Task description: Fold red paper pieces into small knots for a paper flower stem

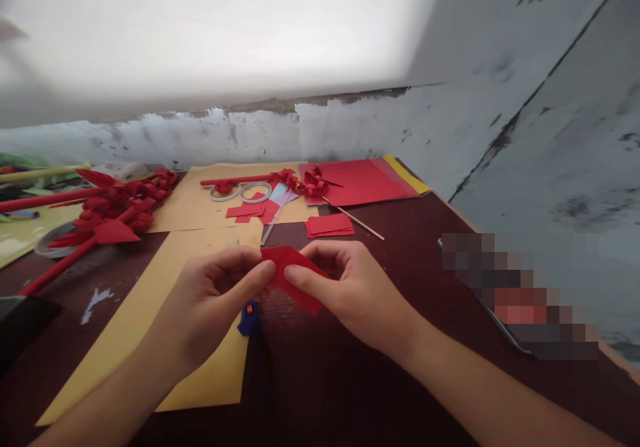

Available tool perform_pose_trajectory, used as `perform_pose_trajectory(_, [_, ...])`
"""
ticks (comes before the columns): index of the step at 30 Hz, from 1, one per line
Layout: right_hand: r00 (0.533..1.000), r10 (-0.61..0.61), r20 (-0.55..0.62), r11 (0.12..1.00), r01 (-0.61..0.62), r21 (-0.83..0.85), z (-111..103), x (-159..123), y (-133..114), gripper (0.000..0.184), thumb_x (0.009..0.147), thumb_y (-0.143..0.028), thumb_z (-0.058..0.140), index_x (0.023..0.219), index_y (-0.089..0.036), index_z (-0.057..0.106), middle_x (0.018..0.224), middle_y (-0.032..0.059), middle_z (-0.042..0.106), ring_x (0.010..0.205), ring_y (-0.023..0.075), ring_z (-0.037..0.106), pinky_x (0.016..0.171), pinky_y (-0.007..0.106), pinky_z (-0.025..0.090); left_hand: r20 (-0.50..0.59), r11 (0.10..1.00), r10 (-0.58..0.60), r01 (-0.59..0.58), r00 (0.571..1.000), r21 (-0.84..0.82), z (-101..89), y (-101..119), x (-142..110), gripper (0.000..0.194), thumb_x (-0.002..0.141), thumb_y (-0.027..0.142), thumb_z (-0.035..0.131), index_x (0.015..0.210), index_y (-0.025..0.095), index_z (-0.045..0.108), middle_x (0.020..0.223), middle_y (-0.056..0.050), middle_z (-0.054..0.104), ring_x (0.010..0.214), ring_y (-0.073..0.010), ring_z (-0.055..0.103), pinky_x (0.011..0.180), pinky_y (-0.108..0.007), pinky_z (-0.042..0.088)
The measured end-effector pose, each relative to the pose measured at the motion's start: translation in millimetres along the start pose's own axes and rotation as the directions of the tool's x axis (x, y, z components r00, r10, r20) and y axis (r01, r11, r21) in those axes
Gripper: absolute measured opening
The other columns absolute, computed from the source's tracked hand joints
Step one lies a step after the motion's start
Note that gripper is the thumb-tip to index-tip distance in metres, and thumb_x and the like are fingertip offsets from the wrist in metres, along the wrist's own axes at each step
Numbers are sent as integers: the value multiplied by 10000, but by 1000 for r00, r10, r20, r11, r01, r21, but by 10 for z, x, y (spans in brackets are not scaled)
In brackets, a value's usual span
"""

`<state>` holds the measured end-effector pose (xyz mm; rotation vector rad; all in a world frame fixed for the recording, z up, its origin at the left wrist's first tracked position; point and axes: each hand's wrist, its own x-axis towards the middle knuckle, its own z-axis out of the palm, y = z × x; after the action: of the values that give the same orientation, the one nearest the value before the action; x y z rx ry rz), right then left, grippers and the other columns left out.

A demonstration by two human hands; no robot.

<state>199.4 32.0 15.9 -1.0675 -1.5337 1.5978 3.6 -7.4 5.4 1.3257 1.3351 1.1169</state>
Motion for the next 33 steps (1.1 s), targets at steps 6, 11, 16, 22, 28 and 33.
perform_pose_trajectory(6, [1000,10,26,1000,-10,18,12,3,-7,79,835,-247,860,830,-216,787,753,-37,722,671,105,600,608,188,460,23,998,0,-2,1000,61,5,36,-26,239,913,390,713,804,184,766,712,-4,707,649,-125,576,558,-220,406])
perform_pose_trajectory(11, [999,-52,4,990,53,-135,-2,5,5,73,876,-277,829,832,-219,821,802,-15,761,747,133,630,671,211,479,76,996,-5,-2,997,89,5,67,-59,259,903,367,715,736,170,736,634,5,645,589,-110,509,525,-221,369])
perform_pose_trajectory(16, [998,-70,-4,987,69,-143,-9,-3,10,56,880,-279,827,847,-233,831,811,-16,776,765,150,648,680,226,484,89,998,-23,18,996,62,-5,56,-64,269,907,400,722,777,167,757,679,-17,680,628,-129,546,549,-229,388])
perform_pose_trajectory(22, [998,-68,-17,989,65,-132,2,-17,5,27,874,-267,837,883,-247,853,840,-11,804,768,164,668,680,238,500,47,1000,-17,16,999,22,-17,47,-34,268,933,393,692,790,178,765,699,-15,687,643,-133,581,562,-224,412])
perform_pose_trajectory(28, [998,-67,8,990,67,-122,5,-18,3,146,874,-249,840,1009,-286,879,893,-21,834,813,169,700,701,233,517,20,995,9,-7,1000,-95,-32,35,-2,177,920,321,720,831,188,793,727,-6,727,661,-115,634,599,-191,473])
perform_pose_trajectory(33, [998,-66,11,993,67,-102,7,-22,0,159,876,-250,836,1026,-278,881,878,-13,834,801,174,702,693,241,518,28,994,10,-7,1000,-107,-29,24,-4,170,929,321,727,859,198,822,729,-3,734,665,-105,636,602,-175,473])
